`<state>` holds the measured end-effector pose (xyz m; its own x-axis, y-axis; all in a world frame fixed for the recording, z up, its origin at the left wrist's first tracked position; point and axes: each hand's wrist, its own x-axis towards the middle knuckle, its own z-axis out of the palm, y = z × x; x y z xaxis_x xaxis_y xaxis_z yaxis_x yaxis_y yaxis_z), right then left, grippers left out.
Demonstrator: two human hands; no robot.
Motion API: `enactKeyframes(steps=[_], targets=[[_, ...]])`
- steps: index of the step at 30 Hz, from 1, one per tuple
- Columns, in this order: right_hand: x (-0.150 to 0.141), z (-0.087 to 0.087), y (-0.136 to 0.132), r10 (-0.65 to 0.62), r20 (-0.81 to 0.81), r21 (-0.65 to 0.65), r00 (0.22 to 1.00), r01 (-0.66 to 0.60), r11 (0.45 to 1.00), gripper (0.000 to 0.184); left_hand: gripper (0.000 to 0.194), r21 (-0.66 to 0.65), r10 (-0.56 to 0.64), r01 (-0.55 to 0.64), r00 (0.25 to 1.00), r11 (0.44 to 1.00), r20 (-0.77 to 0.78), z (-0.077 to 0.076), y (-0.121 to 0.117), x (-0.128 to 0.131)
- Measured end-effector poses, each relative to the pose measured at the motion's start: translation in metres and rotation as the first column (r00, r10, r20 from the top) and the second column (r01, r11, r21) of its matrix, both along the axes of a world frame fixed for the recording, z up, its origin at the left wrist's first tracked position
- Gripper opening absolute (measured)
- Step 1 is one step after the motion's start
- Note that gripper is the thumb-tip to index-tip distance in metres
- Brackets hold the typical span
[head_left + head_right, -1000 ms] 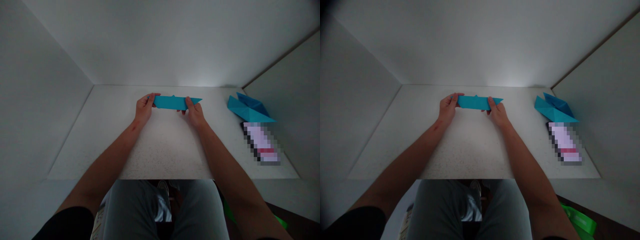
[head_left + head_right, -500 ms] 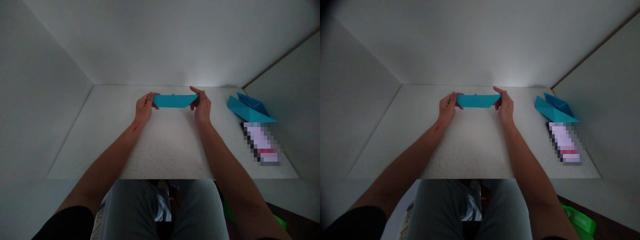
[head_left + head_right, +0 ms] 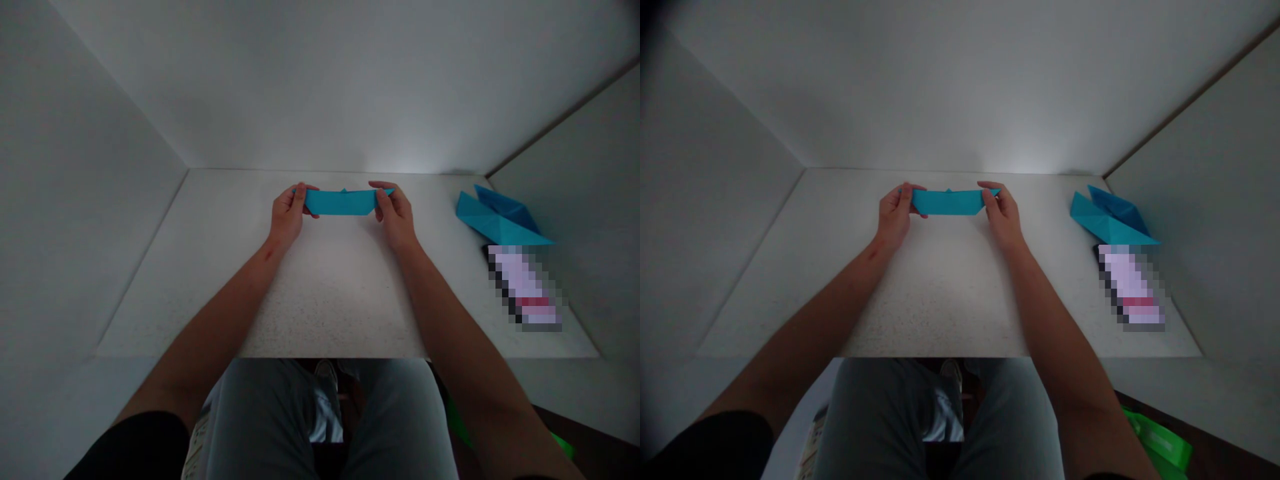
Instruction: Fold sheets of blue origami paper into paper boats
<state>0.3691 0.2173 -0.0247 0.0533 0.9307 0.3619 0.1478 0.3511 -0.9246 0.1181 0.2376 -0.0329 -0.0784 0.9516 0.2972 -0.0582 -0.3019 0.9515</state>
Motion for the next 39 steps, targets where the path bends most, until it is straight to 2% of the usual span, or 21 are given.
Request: enactKeyframes(steps=[3,5,10,19,22,26,30,36,39], targets=[[0.002,0.002,0.002,-0.097,-0.027,0.037,0.995,0.098,0.995,0.06,0.075,0.001,0.018,-0.018,1.0,1.0,-0.004,0.0,0.001,-0.001],[0.003,0.003,0.003,-0.106,-0.044,0.034,0.993,0.108,0.994,0.061,0.075,0.004,0.032,-0.032,0.999,0.999,-0.003,0.0,0.002,-0.002],[0.001,0.004,0.002,-0.051,-0.059,0.028,0.997,0.052,0.998,0.059,0.073,0.013,0.048,-0.048,0.999,0.999,-0.003,0.0,0.002,-0.004],[0.001,0.001,-0.004,0.007,0.054,0.038,0.999,-0.009,0.999,0.051,0.073,-0.01,0.076,-0.076,0.997,0.997,0.006,-0.005,0.005,-0.006],[0.008,-0.001,-0.001,-0.068,0.055,0.081,0.996,0.064,0.995,0.05,0.071,-0.01,0.109,-0.109,0.994,0.994,0.03,-0.008,0.008,-0.008],[0.023,-0.003,0.009,-0.225,-0.024,0.174,0.974,0.226,0.958,0.049,0.062,-0.062,0.162,-0.157,0.982,0.986,0.093,-0.007,0.008,-0.009],[0.034,-0.004,0.014,-0.304,-0.051,0.2,0.951,0.308,0.93,0.048,0.06,-0.046,0.166,-0.163,0.984,0.986,0.058,-0.002,0.003,-0.004],[0.028,0.006,0.0,-0.348,0.091,0.316,0.933,0.304,0.899,0.035,0.063,0.086,0.048,-0.042,0.996,0.995,-0.069,0.003,-0.009,-0.001],[0.041,0.017,-0.016,-0.43,0.165,0.379,0.888,0.345,0.858,0.031,0.061,0.131,-0.009,0.035,0.981,0.991,-0.192,0.004,-0.014,-0.002]])
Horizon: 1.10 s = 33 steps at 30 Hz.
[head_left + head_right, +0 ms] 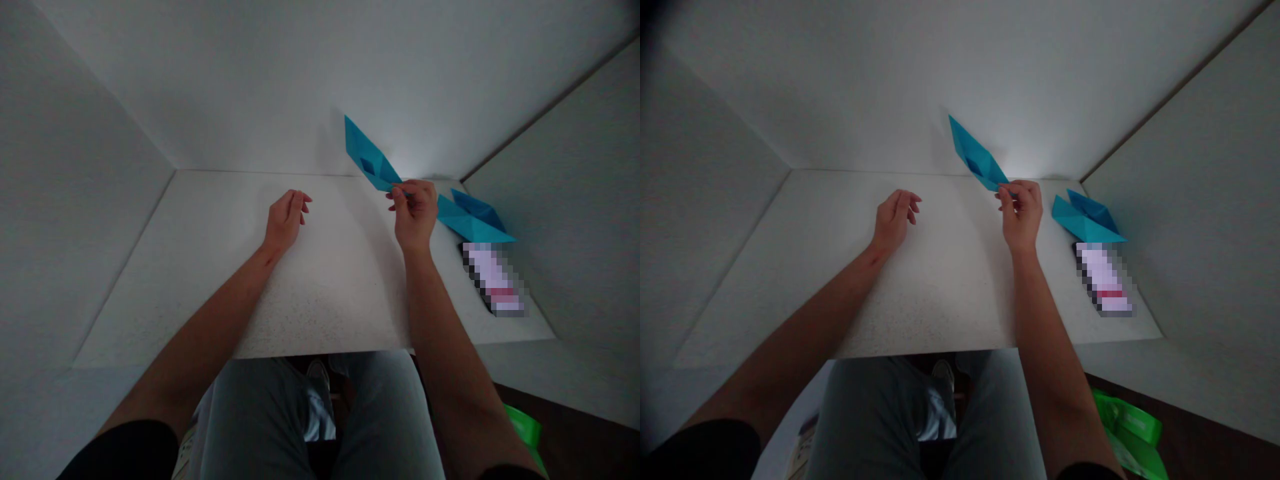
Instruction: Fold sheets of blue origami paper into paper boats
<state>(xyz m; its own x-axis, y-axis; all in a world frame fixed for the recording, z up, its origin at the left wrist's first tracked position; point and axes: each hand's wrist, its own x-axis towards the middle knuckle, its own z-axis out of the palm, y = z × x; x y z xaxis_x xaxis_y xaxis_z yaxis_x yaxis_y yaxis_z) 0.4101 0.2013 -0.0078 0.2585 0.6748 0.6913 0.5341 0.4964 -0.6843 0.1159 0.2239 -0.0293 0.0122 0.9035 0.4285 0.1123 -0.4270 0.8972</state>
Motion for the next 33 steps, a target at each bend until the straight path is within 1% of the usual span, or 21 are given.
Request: enactKeyframes(steps=[2,4,6,9,11,13,15,17,18,20,23,25,26,27,29,31,33], targets=[[0.023,0.008,-0.017,-0.086,0.058,0.025,0.995,0.084,0.996,0.03,0.061,0.024,-0.033,0.035,0.997,0.999,-0.066,0.0,-0.002,-0.001],[0.055,0.016,-0.039,-0.163,0.119,0.023,0.979,0.161,0.987,0.03,0.061,0.029,-0.051,0.054,0.994,0.998,-0.099,0.001,-0.003,-0.001],[0.092,0.021,-0.064,-0.231,0.165,-0.021,0.959,0.237,0.971,0.031,0.059,0.021,-0.059,0.062,0.991,0.998,-0.12,0.001,-0.004,-0.001],[0.14,0.022,-0.097,-0.3,0.279,-0.145,0.912,0.349,0.926,0.039,0.057,0.007,-0.075,0.077,0.986,0.997,-0.148,0.002,-0.005,0.0],[0.163,0.019,-0.111,-0.29,0.423,-0.216,0.859,0.406,0.888,0.047,0.056,-0.002,-0.085,0.086,0.983,0.996,-0.165,0.002,-0.005,0.001],[0.175,0.017,-0.121,-0.236,0.564,-0.25,0.792,0.435,0.865,0.051,0.054,-0.015,-0.095,0.094,0.974,0.995,-0.205,0.002,-0.005,0.001],[0.177,0.017,-0.132,-0.22,0.667,-0.228,0.712,0.475,0.85,0.047,0.051,-0.021,-0.11,0.108,0.953,0.994,-0.284,0.002,-0.006,0.0],[0.172,0.02,-0.148,-0.259,0.724,-0.178,0.64,0.535,0.826,0.039,0.047,-0.016,-0.128,0.132,0.917,0.991,-0.378,0.002,-0.006,-0.001],[0.167,0.021,-0.159,-0.28,0.737,-0.159,0.616,0.56,0.813,0.035,0.046,-0.006,-0.132,0.142,0.897,0.99,-0.422,0.002,-0.007,-0.002],[0.155,0.022,-0.186,-0.287,0.75,-0.148,0.596,0.573,0.806,0.032,0.045,0.019,-0.113,0.14,0.864,0.99,-0.491,0.001,-0.007,-0.002],[0.14,0.014,-0.228,-0.231,0.769,-0.176,0.596,0.545,0.82,0.029,0.042,0.047,-0.06,0.106,0.82,0.993,-0.569,0.001,-0.01,-0.002],[0.135,0.005,-0.247,-0.215,0.783,-0.183,0.584,0.546,0.818,0.028,0.04,0.076,-0.045,0.119,0.778,0.99,-0.626,0.002,-0.012,-0.001],[0.134,0.001,-0.252,-0.217,0.788,-0.182,0.576,0.554,0.813,0.028,0.038,0.099,-0.038,0.136,0.751,0.986,-0.66,0.002,-0.013,0.0],[0.134,-0.002,-0.253,-0.227,0.79,-0.178,0.569,0.567,0.804,0.029,0.036,0.122,-0.024,0.149,0.721,0.981,-0.693,0.002,-0.014,0.001],[0.136,-0.002,-0.245,-0.251,0.788,-0.175,0.562,0.596,0.784,0.033,0.035,0.148,0.014,0.148,0.659,0.978,-0.752,0.003,-0.016,0.002],[0.138,0.002,-0.227,-0.261,0.782,-0.187,0.566,0.613,0.768,0.036,0.036,0.14,0.038,0.121,0.608,0.983,-0.793,0.003,-0.019,0.003],[0.138,0.009,-0.202,-0.235,0.783,-0.222,0.575,0.612,0.759,0.038,0.039,0.124,0.047,0.095,0.575,0.988,-0.817,0.003,-0.023,0.002]])
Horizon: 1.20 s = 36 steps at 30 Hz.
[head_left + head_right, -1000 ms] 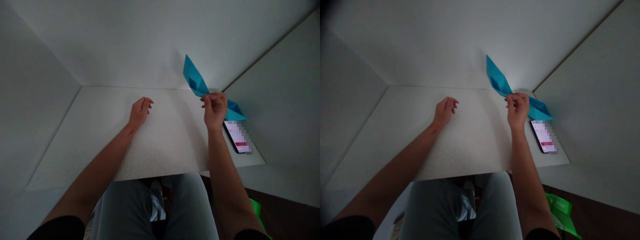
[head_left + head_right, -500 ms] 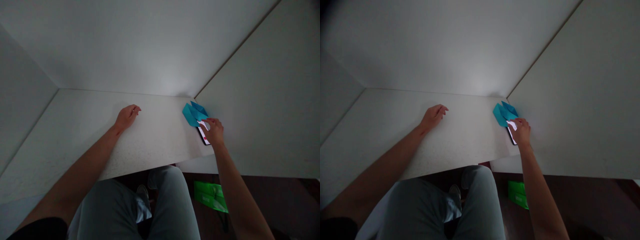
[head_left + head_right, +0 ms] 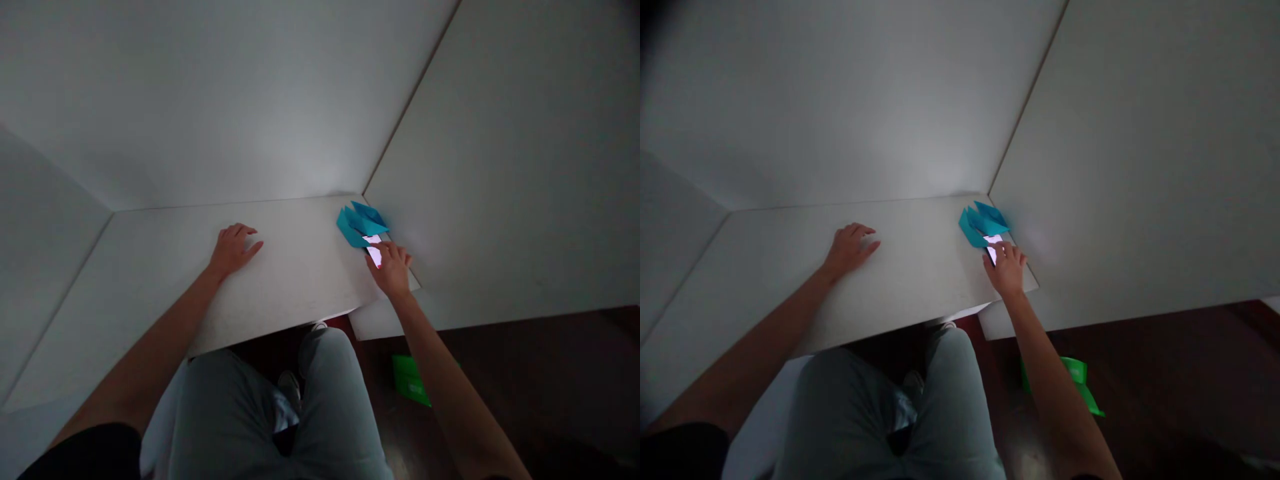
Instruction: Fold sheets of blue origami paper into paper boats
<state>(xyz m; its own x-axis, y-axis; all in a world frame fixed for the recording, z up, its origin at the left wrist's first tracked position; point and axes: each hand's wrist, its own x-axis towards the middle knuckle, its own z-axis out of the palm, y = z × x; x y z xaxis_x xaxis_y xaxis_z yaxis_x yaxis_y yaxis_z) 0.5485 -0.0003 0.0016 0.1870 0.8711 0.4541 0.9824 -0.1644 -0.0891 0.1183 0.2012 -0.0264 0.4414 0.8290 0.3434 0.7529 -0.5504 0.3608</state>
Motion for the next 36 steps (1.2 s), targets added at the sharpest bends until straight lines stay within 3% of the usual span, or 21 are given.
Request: enactKeyframes(steps=[4,8,11,14,17,20,23,28,32,36], targets=[[-0.007,0.01,0.049,-0.051,0.015,-0.124,0.999,0.052,0.991,0.037,0.05,-0.031,0.061,-0.063,0.997,0.998,-0.046,-0.001,-0.011,-0.008],[-0.025,0.015,0.07,-0.014,0.04,-0.248,0.999,0.023,0.969,0.021,0.063,-0.069,0.118,-0.125,0.989,0.99,-0.089,-0.003,-0.029,-0.02],[-0.052,0.017,0.068,0.145,-0.003,-0.233,0.989,-0.142,0.962,0.023,0.067,-0.099,0.135,-0.147,0.984,0.984,-0.117,-0.002,-0.047,-0.027],[-0.092,0.013,0.06,0.333,-0.103,-0.184,0.937,-0.347,0.92,0.025,0.065,-0.114,0.131,-0.142,0.987,0.983,-0.097,-0.002,-0.069,-0.032],[-0.138,-0.001,0.056,0.468,-0.225,-0.103,0.855,-0.499,0.861,0.024,0.065,-0.114,0.13,-0.131,0.991,0.985,-0.014,-0.004,-0.09,-0.036],[-0.174,-0.018,0.056,0.542,-0.312,-0.003,0.78,-0.571,0.821,0.027,0.07,-0.122,0.15,-0.139,0.984,0.983,0.092,-0.004,-0.108,-0.036],[-0.196,-0.032,0.058,0.572,-0.383,0.07,0.725,-0.595,0.801,0.03,0.069,-0.138,0.12,-0.098,0.979,0.986,0.162,-0.002,-0.119,-0.034],[-0.202,-0.042,0.06,0.579,-0.481,0.084,0.659,-0.622,0.778,0.032,0.048,-0.227,0.084,-0.003,0.933,0.974,0.35,-0.002,-0.122,-0.033],[-0.198,-0.044,0.06,0.519,-0.554,0.117,0.651,-0.557,0.822,0.022,0.039,-0.228,0.042,0.052,0.921,0.972,0.387,-0.004,-0.123,-0.034],[-0.196,-0.045,0.062,0.461,-0.586,0.157,0.667,-0.464,0.872,0.025,0.038,-0.221,0.06,0.031,0.918,0.975,0.393,-0.003,-0.127,-0.034]])
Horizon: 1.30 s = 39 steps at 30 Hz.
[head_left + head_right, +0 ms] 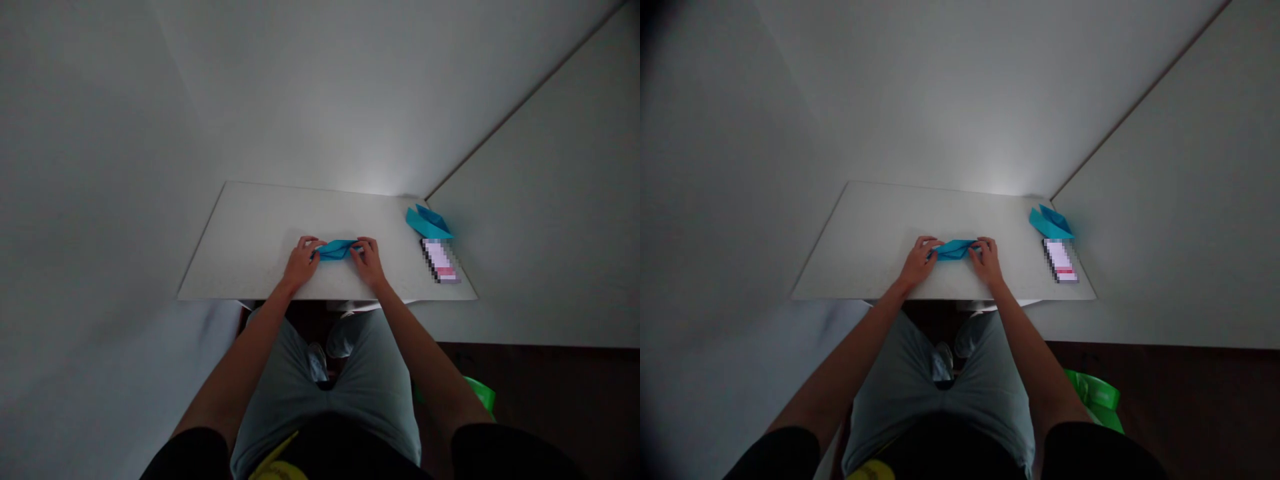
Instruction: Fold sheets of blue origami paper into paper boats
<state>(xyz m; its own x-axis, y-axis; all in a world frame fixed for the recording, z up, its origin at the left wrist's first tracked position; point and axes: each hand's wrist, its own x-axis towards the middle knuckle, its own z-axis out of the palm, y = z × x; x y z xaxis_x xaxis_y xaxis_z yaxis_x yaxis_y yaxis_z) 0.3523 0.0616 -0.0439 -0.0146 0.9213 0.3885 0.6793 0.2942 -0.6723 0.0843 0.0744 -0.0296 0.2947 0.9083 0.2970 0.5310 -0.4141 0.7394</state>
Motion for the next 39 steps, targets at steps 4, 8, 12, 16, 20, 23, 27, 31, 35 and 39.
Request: enactKeyframes(steps=[4,8,12,16,20,23,27,31,35,39], targets=[[0.002,-0.002,0.001,0.053,0.084,-0.032,0.995,-0.05,0.998,0.031,0.032,-0.006,0.013,-0.014,0.999,1.0,-0.04,0.0,-0.003,0.003],[0.001,-0.001,-0.002,0.072,0.11,-0.045,0.991,-0.067,0.997,0.036,0.032,0.024,0.037,-0.035,0.994,0.999,-0.107,0.0,-0.006,0.005],[-0.002,0.005,-0.007,0.066,0.097,-0.064,0.993,-0.06,0.996,0.033,0.038,0.024,0.058,-0.055,0.99,0.998,-0.126,0.003,-0.012,0.004],[-0.005,0.008,-0.01,0.112,0.081,-0.068,0.99,-0.107,0.992,0.031,0.037,0.065,0.064,-0.053,0.98,0.996,-0.191,0.008,-0.018,0.005],[-0.008,0.009,-0.01,0.181,0.109,-0.062,0.977,-0.175,0.983,0.035,0.038,0.111,0.08,-0.05,0.957,0.993,-0.278,0.009,-0.019,0.008],[-0.009,0.007,-0.009,0.217,0.109,-0.053,0.97,-0.212,0.976,0.039,0.042,0.101,0.105,-0.079,0.952,0.992,-0.288,0.008,-0.018,0.009],[-0.01,0.006,-0.009,0.276,0.104,-0.023,0.956,-0.275,0.961,0.048,0.041,0.114,0.112,-0.08,0.945,0.99,-0.306,0.007,-0.017,0.009],[-0.011,0.006,-0.009,0.274,0.083,-0.011,0.958,-0.274,0.962,0.052,0.028,0.148,0.113,-0.071,0.948,0.986,-0.298,0.006,-0.018,0.009],[-0.013,0.007,-0.007,0.232,0.075,0.001,0.97,-0.233,0.972,0.045,0.018,0.147,0.16,-0.123,0.947,0.981,-0.277,0.005,-0.019,0.01],[-0.013,0.008,-0.005,0.194,0.091,-0.005,0.977,-0.194,0.981,0.039,0.018,0.164,0.205,-0.161,0.932,0.973,-0.298,0.008,-0.023,0.01]])
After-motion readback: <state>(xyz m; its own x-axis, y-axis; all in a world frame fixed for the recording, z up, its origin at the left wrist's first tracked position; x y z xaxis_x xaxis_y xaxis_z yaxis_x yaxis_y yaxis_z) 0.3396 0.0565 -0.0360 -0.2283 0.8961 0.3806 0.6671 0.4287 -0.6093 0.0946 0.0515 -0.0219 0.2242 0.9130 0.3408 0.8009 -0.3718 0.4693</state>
